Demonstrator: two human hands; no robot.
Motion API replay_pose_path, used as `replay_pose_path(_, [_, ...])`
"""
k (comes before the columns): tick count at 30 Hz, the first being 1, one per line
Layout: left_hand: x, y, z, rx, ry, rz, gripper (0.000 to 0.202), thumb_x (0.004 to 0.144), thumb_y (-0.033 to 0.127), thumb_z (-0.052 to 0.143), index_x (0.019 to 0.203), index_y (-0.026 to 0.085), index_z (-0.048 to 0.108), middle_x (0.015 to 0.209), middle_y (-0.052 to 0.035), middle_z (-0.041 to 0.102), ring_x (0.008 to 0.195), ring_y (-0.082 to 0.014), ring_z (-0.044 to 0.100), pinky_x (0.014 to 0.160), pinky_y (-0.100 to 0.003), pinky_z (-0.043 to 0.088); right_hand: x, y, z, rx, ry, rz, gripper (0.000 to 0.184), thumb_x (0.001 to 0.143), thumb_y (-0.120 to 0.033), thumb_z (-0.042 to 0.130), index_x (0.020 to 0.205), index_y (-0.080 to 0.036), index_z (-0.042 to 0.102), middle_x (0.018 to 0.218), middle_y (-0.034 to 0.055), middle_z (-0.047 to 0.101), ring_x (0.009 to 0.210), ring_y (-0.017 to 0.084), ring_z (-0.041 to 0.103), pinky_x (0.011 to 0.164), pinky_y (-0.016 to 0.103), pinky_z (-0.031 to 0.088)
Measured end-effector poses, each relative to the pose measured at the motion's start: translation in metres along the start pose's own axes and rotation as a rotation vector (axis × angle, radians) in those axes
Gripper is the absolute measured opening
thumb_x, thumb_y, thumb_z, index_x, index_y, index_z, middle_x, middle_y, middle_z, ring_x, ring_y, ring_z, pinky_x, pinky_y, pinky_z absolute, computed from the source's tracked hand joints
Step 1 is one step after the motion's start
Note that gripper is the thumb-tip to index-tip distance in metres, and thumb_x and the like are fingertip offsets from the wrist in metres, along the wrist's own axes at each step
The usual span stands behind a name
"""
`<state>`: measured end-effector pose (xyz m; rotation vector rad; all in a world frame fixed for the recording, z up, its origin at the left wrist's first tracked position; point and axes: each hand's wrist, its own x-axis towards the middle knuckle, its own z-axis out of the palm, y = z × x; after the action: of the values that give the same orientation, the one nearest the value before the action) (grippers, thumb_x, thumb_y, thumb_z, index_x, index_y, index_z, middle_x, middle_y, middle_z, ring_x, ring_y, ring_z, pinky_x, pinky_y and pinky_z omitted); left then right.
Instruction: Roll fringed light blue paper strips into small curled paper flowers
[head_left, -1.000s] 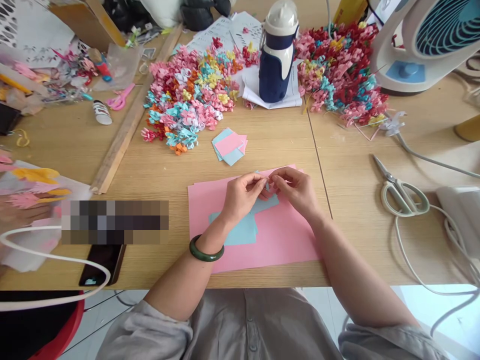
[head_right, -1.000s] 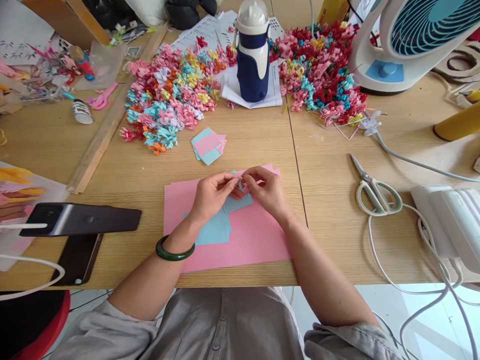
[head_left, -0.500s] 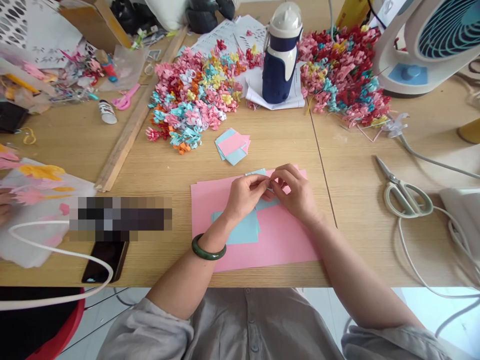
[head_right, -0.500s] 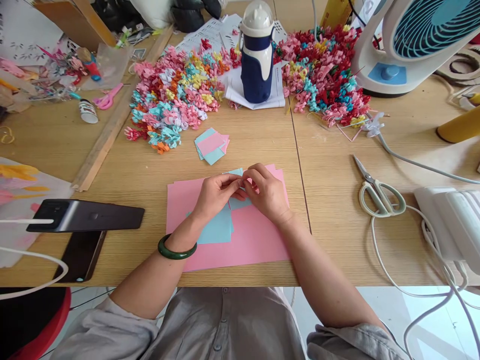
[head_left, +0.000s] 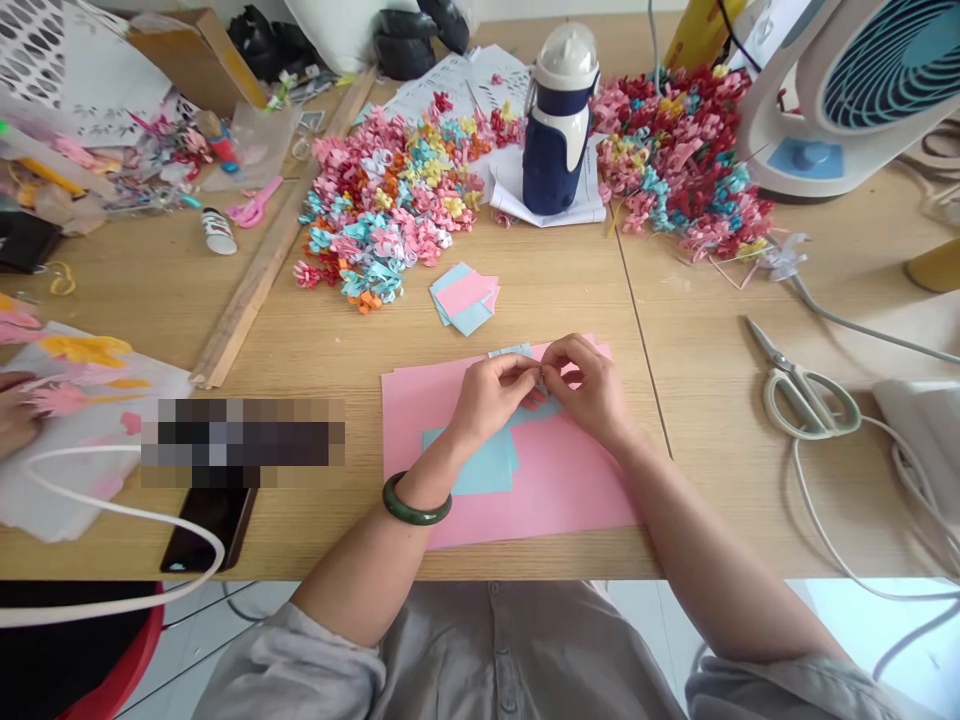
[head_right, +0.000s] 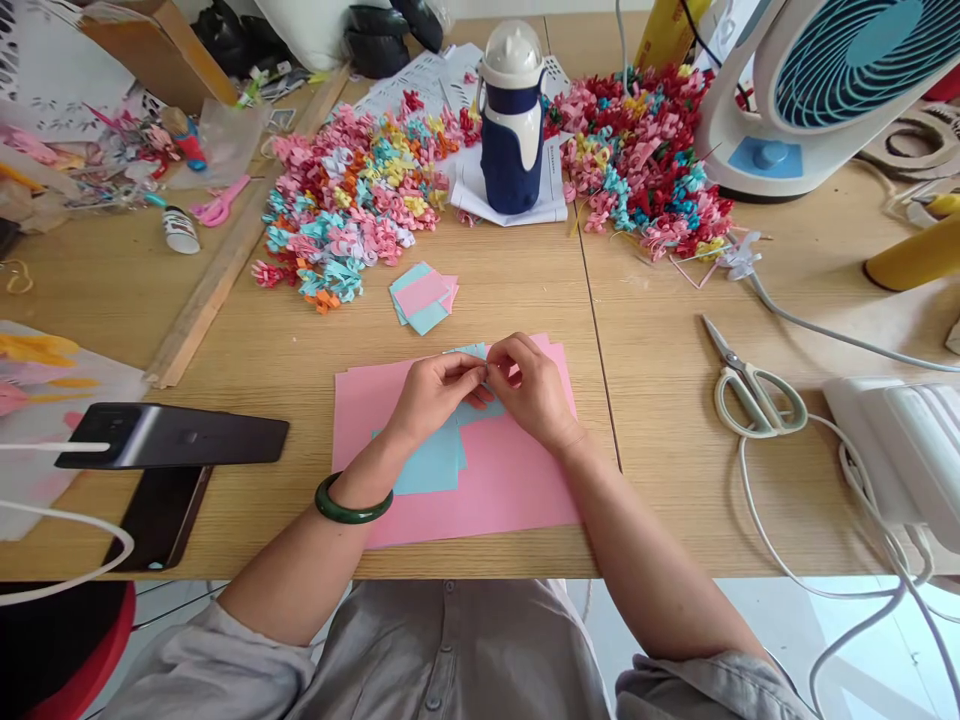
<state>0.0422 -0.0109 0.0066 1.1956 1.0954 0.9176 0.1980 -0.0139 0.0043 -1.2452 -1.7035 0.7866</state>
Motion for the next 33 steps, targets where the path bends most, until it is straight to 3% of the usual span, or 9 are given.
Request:
replay_pose_path(7, [-0.002, -0.001, 0.0, 0.257, 0.055, 0.12, 0.012, 0.084, 0.025, 0.06, 0.079, 0.017, 0.068, 0.067, -0.0017, 0.072, 0.063, -0.0156, 0.071, 0.067, -0.026, 0.058, -0.003, -0.001, 0.001, -0.011, -0.015, -0.017, 0.01, 0.084, -0.012, 0.053, 0.079, -0.021, 0.054, 0.081, 0.0002, 0.056, 0.072, 0.011, 0.056, 0.057, 0.023, 0.052])
replay_pose_path(15, [0.001, -0.003, -0.002, 0.057, 0.01, 0.063, 0.029, 0.085, 0.043, 0.065, 0.08, 0.015, 0.069, 0.068, -0.0039, 0.072, 0.062, -0.0171, 0.07, 0.061, -0.027, 0.059, -0.004, 0.002, 0.001, 0.0, -0.022, -0.047, 0.012, 0.088, -0.015, 0.05, 0.082, -0.021, 0.058, 0.084, 0.0019, 0.058, 0.074, 0.013, 0.058, 0.063, 0.027, 0.056])
replay_pose_path(27, [0.002, -0.004, -0.002, 0.013, 0.049, 0.068, 0.025, 0.084, 0.04, 0.067, 0.084, 0.015, 0.07, 0.073, -0.0037, 0.073, 0.066, -0.0175, 0.072, 0.068, -0.029, 0.061, -0.002, 0.008, 0.004, 0.257, 0.026, 0.216, 0.009, 0.084, -0.02, 0.056, 0.083, -0.02, 0.064, 0.078, 0.0009, 0.066, 0.072, 0.012, 0.064, 0.066, 0.027, 0.056])
replay_pose_path(33, [0.001, -0.005, -0.002, 0.119, 0.038, 0.119, 0.026, 0.087, 0.042, 0.063, 0.082, 0.017, 0.069, 0.07, -0.0025, 0.071, 0.062, -0.0162, 0.069, 0.058, -0.025, 0.058, -0.002, 0.006, 0.001, 0.154, 0.022, 0.08, 0.006, 0.086, -0.021, 0.058, 0.083, -0.021, 0.063, 0.084, 0.0014, 0.063, 0.074, 0.013, 0.062, 0.066, 0.028, 0.057])
